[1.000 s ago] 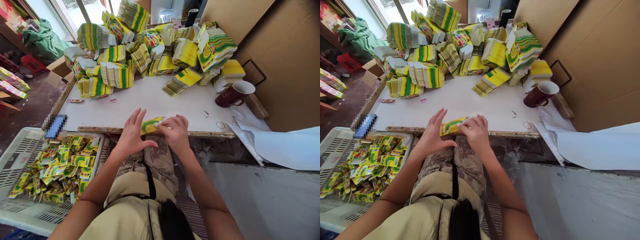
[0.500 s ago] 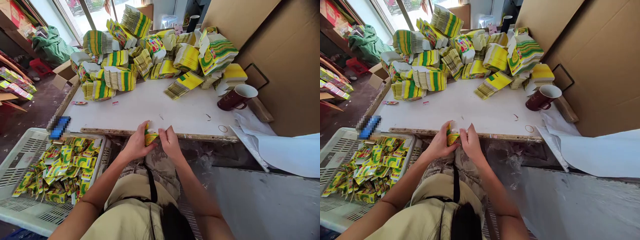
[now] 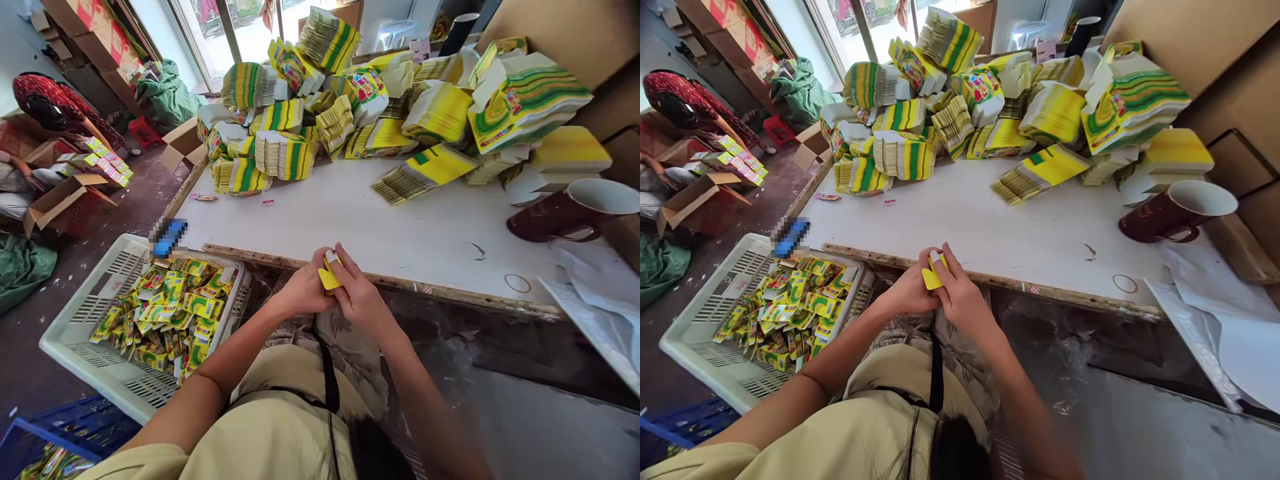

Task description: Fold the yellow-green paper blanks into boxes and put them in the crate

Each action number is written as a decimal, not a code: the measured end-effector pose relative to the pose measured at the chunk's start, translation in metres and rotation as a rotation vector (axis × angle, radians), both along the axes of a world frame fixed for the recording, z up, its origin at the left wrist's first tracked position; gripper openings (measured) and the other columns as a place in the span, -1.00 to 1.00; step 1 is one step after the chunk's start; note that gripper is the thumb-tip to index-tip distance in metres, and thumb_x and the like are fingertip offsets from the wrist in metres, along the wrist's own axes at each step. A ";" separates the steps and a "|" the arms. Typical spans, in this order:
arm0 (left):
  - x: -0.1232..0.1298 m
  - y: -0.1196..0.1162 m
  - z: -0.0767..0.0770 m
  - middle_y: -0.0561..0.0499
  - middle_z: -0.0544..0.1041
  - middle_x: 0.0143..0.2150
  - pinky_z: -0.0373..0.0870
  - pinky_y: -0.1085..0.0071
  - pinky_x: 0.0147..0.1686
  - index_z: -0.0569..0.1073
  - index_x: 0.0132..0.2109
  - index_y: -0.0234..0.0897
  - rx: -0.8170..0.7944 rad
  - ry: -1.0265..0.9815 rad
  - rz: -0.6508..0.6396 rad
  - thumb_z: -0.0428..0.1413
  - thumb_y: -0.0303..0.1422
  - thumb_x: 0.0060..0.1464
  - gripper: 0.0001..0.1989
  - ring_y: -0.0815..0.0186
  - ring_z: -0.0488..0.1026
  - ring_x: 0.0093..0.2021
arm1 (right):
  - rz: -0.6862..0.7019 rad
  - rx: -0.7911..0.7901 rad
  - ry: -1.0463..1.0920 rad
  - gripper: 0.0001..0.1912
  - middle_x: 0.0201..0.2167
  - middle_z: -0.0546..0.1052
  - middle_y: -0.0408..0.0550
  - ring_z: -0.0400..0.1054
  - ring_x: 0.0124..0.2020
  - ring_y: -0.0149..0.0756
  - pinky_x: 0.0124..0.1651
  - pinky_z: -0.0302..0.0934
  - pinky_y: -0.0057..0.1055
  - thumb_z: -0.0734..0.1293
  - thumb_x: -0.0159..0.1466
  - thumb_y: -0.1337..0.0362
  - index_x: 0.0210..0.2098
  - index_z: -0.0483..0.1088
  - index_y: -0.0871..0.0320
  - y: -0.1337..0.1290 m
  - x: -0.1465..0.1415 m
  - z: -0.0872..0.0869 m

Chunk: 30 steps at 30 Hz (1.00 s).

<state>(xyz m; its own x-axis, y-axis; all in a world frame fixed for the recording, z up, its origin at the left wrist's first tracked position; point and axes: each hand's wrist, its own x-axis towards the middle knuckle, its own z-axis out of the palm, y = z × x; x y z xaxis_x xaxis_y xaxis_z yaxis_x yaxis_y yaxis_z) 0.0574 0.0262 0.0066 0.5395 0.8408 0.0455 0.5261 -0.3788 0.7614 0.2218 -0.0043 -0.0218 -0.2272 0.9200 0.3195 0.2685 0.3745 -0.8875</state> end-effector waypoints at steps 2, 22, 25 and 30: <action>-0.001 0.001 -0.002 -0.24 0.33 0.12 0.43 0.20 -0.12 0.21 0.14 -0.27 0.040 -0.010 0.058 0.19 -0.46 -0.22 -0.30 0.17 0.47 -0.18 | -0.019 0.052 -0.041 -0.56 0.40 0.23 0.04 0.19 0.36 -0.09 0.34 0.19 -0.03 0.18 0.41 0.19 0.25 0.35 -0.02 0.002 0.000 -0.002; -0.012 0.001 0.017 -0.13 0.55 0.03 0.41 0.18 0.01 0.37 0.14 -0.17 0.152 0.162 0.200 0.29 -0.36 -0.13 -0.38 0.02 0.51 0.03 | -0.081 -0.065 0.010 -0.62 0.22 0.44 0.11 0.37 0.20 0.01 0.23 0.27 0.02 0.41 0.24 0.09 0.03 0.46 0.02 0.019 0.000 -0.001; -0.042 -0.012 0.031 -0.11 0.54 0.04 0.41 0.20 0.01 0.38 0.14 -0.15 0.123 0.249 0.212 0.29 -0.29 -0.07 -0.41 0.06 0.50 0.03 | -0.019 -0.179 0.092 -0.28 0.28 0.38 0.17 0.42 0.15 0.01 0.19 0.31 0.03 0.46 0.18 0.03 0.27 0.23 0.02 0.015 -0.011 -0.006; -0.179 -0.035 0.045 -0.10 0.58 0.00 0.37 0.08 0.07 0.46 0.05 -0.15 0.008 0.655 0.381 0.32 -0.11 -0.10 -0.45 -0.03 0.48 0.05 | -0.105 -0.237 0.121 -0.37 0.18 0.46 0.18 0.52 -0.02 -0.02 0.05 0.40 0.04 0.43 0.19 -0.01 0.19 0.30 0.04 0.024 0.008 -0.023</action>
